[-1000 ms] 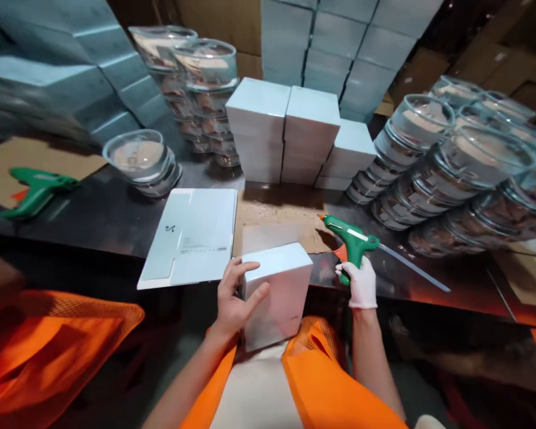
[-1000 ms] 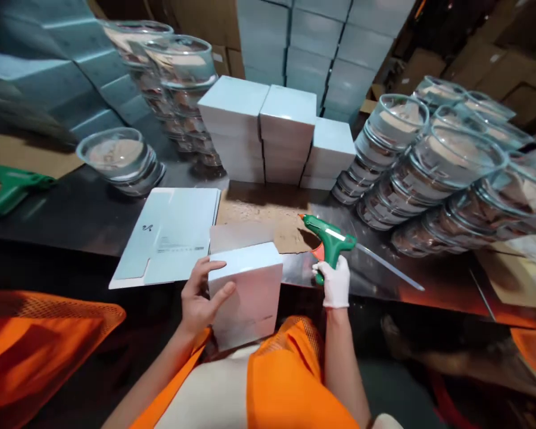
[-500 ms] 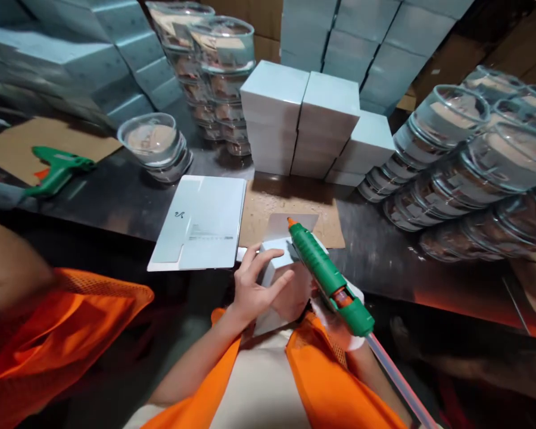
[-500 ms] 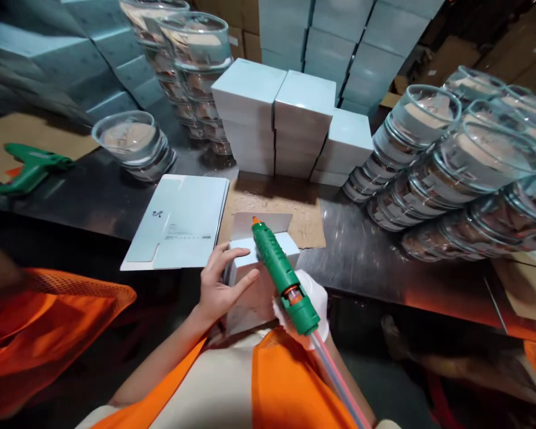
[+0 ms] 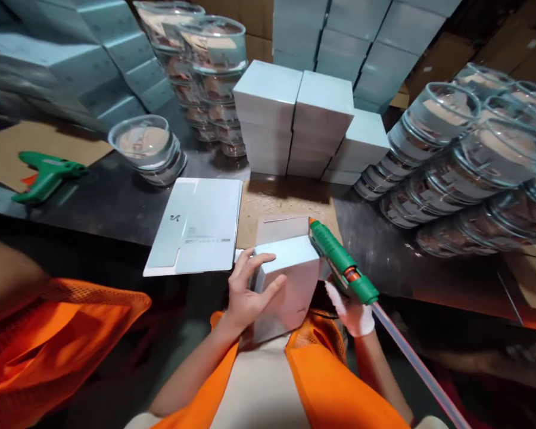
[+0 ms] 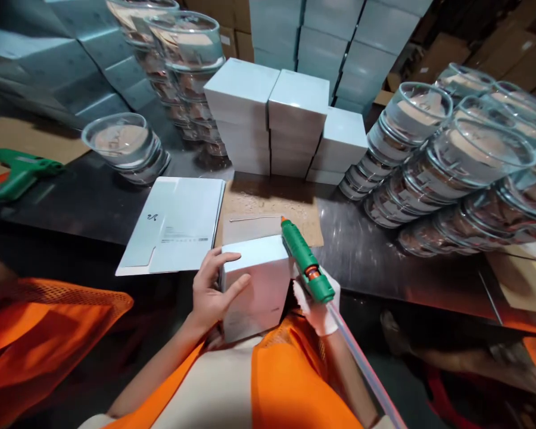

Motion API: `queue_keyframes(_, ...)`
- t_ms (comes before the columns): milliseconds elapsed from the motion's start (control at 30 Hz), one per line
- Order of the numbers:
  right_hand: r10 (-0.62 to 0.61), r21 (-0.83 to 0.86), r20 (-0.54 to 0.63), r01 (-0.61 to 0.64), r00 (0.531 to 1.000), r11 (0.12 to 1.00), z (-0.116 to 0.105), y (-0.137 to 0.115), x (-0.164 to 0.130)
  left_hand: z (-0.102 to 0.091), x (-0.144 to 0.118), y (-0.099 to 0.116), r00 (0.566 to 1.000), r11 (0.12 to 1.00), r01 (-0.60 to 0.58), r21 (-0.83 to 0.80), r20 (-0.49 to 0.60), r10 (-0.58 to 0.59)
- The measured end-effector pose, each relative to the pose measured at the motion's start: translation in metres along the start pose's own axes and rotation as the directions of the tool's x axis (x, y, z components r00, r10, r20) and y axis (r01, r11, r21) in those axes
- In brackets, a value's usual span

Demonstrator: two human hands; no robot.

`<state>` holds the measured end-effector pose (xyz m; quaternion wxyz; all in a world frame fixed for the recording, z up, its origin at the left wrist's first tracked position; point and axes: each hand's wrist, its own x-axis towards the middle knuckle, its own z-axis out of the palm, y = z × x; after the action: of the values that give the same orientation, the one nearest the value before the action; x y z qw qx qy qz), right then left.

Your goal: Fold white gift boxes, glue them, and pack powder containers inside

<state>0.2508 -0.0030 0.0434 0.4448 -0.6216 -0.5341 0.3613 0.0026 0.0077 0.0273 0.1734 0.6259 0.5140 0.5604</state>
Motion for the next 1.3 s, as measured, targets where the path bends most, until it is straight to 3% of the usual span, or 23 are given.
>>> queue_keyframes(133, 0.208, 0.14, -0.109, -0.192, 0.972, 0.971, 0.002, 0.008, 0.027, -0.004, -0.002, -0.004, 0.994, 0.992, 0.106, -0.074, 0.028, -0.104)
queue_keyframes(233, 0.367, 0.226, -0.01, -0.356, 0.93, 0.907, 0.012, 0.01, 0.059, -0.004, -0.003, -0.006, 0.992, 0.984, 0.129, -0.126, 0.029, -0.126)
queue_keyframes(300, 0.456, 0.18, 0.029, -0.453, 0.89, 0.873, 0.013, 0.012, 0.076, -0.004, -0.004, -0.008, 0.992, 0.981, 0.127, -0.148, 0.023, -0.125)
queue_keyframes(400, 0.485, 0.068, -0.052, -0.481, 0.873, 0.874, 0.001, 0.011, 0.084, -0.005, -0.004, -0.011, 0.993, 0.977, 0.114, -0.181, 0.012, -0.113)
queue_keyframes(500, 0.376, 0.019, -0.227, -0.382, 0.899, 0.924, -0.011, 0.002, 0.075, -0.005, -0.003, -0.012, 0.995, 0.975, 0.103, -0.198, 0.023, -0.101)
queue_keyframes(567, 0.248, 0.074, -0.239, -0.237, 0.939, 0.969, -0.008, -0.01, 0.066, -0.003, -0.002, -0.012, 0.995, 0.975, 0.096, -0.201, 0.058, -0.086)
queue_keyframes(633, 0.188, 0.221, -0.061, -0.171, 0.98, 0.96, 0.003, -0.023, 0.06, 0.001, -0.001, -0.01, 0.993, 0.974, 0.081, -0.211, 0.104, -0.06)
queue_keyframes(733, 0.189, 0.434, 0.259, -0.289, 0.947, 0.853, 0.022, -0.035, 0.058, 0.007, -0.001, -0.008, 0.99, 0.968, 0.073, -0.241, 0.134, -0.042)
queue_keyframes(800, 0.157, 0.501, 0.281, -0.284, 0.947, 0.817, 0.026, -0.035, 0.057, 0.009, -0.001, -0.009, 0.99, 0.957, 0.089, -0.275, 0.126, -0.056)
queue_keyframes(867, 0.027, 0.478, 0.276, -0.161, 0.961, 0.863, 0.02, -0.033, 0.056, 0.011, 0.0, -0.012, 0.993, 0.927, 0.103, -0.361, 0.097, -0.072)
queue_keyframes(900, -0.068, 0.444, 0.316, -0.083, 0.946, 0.892, 0.014, -0.032, 0.055, 0.011, 0.0, -0.014, 0.994, 0.902, 0.103, -0.42, 0.079, -0.077)
queue_keyframes(967, -0.251, 0.383, 0.445, 0.071, 0.859, 0.921, 0.002, -0.034, 0.054, 0.009, 0.001, -0.018, 0.996, 0.857, 0.094, -0.507, 0.056, -0.077)
queue_keyframes(1033, -0.344, 0.315, 0.54, 0.195, 0.768, 0.929, -0.006, -0.039, 0.053, 0.006, 0.002, -0.021, 0.995, 0.856, 0.097, -0.508, 0.083, -0.063)
queue_keyframes(1100, -0.407, 0.24, 0.562, 0.329, 0.72, 0.913, -0.006, -0.046, 0.053, 0.004, 0.002, -0.022, 0.992, 0.877, 0.095, -0.471, 0.113, -0.047)
queue_keyframes(1200, -0.467, 0.211, 0.558, 0.427, 0.686, 0.879, 0.004, -0.051, 0.051, 0.004, 0.001, -0.02, 0.992, 0.88, 0.091, -0.467, 0.122, -0.037)
queue_keyframes(1300, -0.44, 0.235, 0.543, 0.374, 0.715, 0.897, 0.014, -0.045, 0.05, 0.004, 0.002, -0.017, 0.989, 0.885, 0.11, -0.452, 0.14, -0.051)
